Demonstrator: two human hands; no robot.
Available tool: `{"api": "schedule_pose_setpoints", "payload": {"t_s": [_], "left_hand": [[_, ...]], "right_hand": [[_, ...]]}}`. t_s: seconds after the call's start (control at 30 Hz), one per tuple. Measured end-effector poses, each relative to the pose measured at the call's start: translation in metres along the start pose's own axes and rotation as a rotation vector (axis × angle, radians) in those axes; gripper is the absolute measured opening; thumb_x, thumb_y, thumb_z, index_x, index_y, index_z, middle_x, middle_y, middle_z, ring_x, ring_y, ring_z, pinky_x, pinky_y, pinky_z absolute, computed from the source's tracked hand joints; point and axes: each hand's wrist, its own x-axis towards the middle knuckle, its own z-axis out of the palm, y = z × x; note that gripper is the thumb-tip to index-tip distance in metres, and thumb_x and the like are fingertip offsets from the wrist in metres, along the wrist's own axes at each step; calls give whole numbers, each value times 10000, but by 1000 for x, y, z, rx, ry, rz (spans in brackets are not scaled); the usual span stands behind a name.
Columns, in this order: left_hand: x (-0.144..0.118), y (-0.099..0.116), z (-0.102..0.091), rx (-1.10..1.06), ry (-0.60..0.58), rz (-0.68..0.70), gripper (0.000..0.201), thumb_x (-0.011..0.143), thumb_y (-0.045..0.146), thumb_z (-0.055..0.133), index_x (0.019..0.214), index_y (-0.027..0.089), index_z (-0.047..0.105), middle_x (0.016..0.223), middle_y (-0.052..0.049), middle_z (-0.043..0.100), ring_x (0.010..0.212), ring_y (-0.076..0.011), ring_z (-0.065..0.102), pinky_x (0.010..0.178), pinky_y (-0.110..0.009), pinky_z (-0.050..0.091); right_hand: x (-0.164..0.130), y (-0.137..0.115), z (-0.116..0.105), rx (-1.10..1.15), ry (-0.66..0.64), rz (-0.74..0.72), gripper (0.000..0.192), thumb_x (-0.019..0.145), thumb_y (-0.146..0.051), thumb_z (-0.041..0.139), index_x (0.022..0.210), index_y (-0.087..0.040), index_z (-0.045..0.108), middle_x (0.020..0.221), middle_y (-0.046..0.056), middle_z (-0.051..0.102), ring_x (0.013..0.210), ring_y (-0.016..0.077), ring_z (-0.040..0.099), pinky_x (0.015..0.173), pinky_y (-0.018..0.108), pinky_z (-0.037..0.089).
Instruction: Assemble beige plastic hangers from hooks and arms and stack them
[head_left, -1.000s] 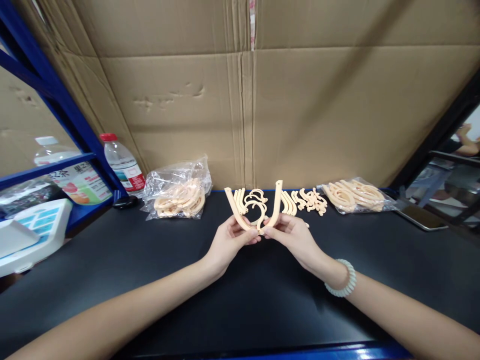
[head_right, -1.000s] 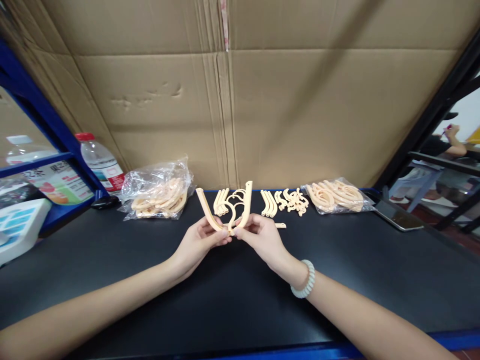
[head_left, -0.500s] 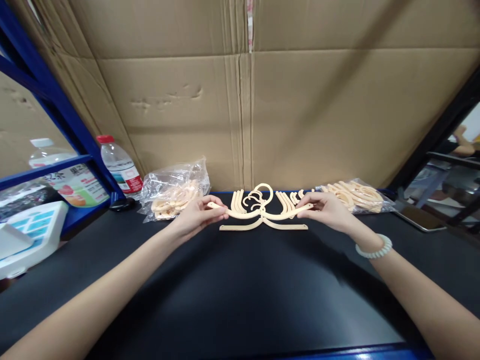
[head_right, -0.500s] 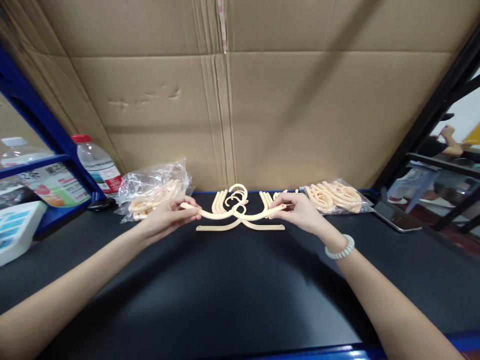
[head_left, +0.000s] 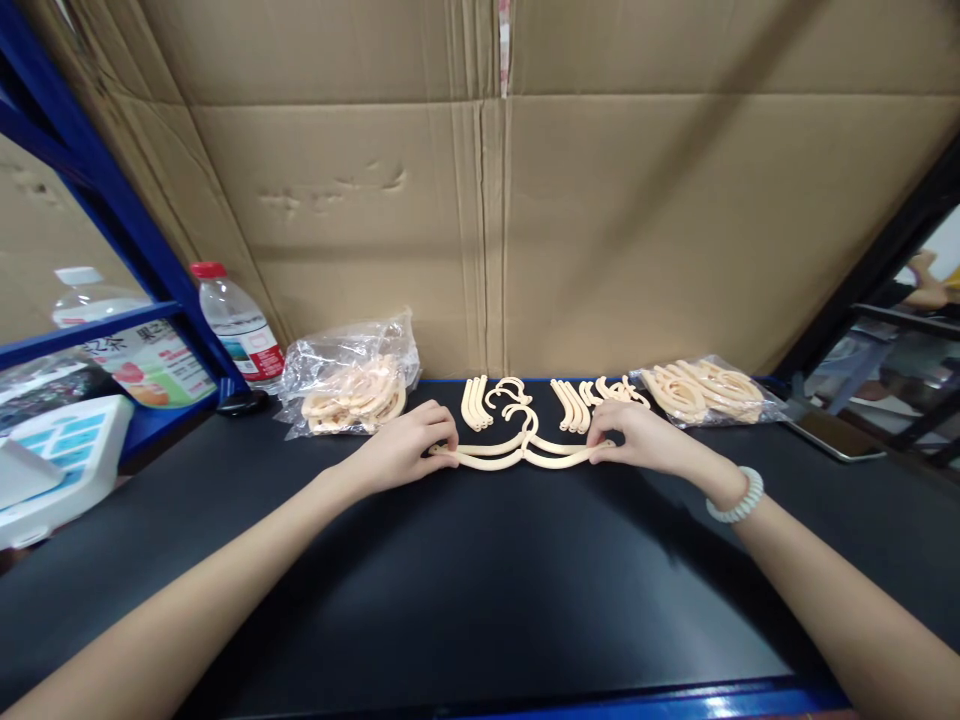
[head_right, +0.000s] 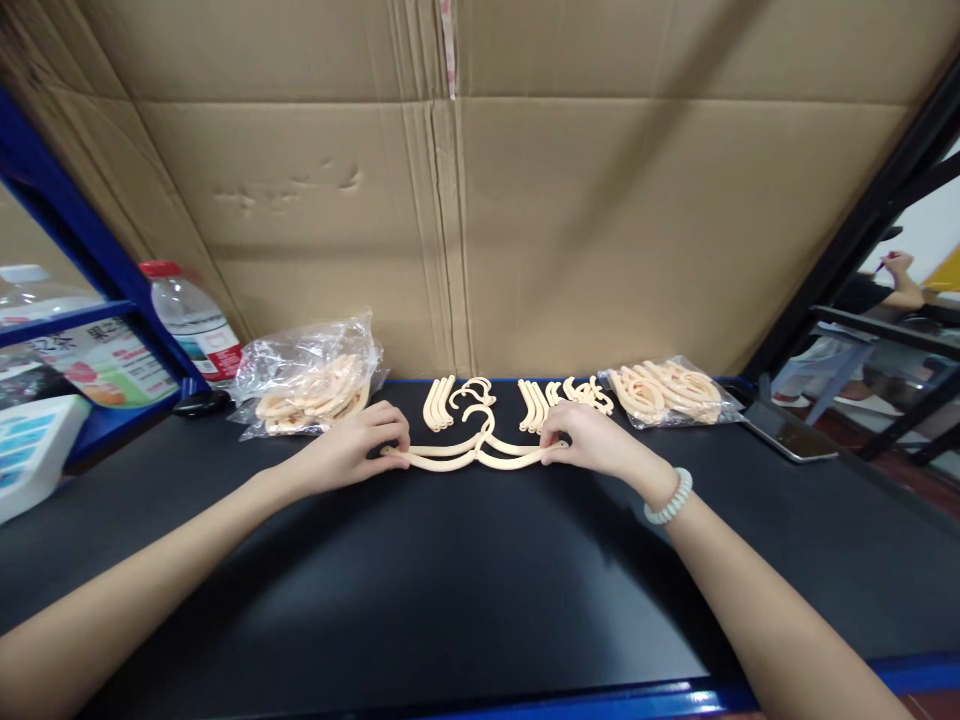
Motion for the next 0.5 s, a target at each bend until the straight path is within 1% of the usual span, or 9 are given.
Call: {"api": "schedule_pose_setpoints", "payload": {"t_s": [0.2,0.3,0.43,0.5], "left_hand": [[0,2,4,105,-23,17,83,873,262,537,839,192,565,889,-47,572,866,-202,516,715,-279,399],[-1,4,6,150,-39,4,59,877,223,505,852,182,539,872,-46,559,840,-197,511,705,-282,408],[-1,6,8,164,-35,11,36,869,196,491,872,184,525,876,-44,550,844,-196,514,716,-286,425],[0,8,9,155,-24,18,53,870,190,485,901,185,527,900,-49,558,863,-200,521,733,-294,435]], "right_hand": [[-1,1,0,-24,-70,64,72,773,-241,687,731,-184,679,731,29,664,692,173,580,671,291,412],[-1,-2,-1,-39,-100,104,55,765,-220,680,769,-166,670,728,32,657,685,166,582,648,275,415],[-2,-3,-3,-61,-135,137,74,752,-198,682,812,-159,662,689,19,630,640,158,564,613,265,406],[-2,-3,-3,-88,-124,134,114,749,-205,683,852,-161,660,703,18,616,642,160,552,619,271,406]]}}
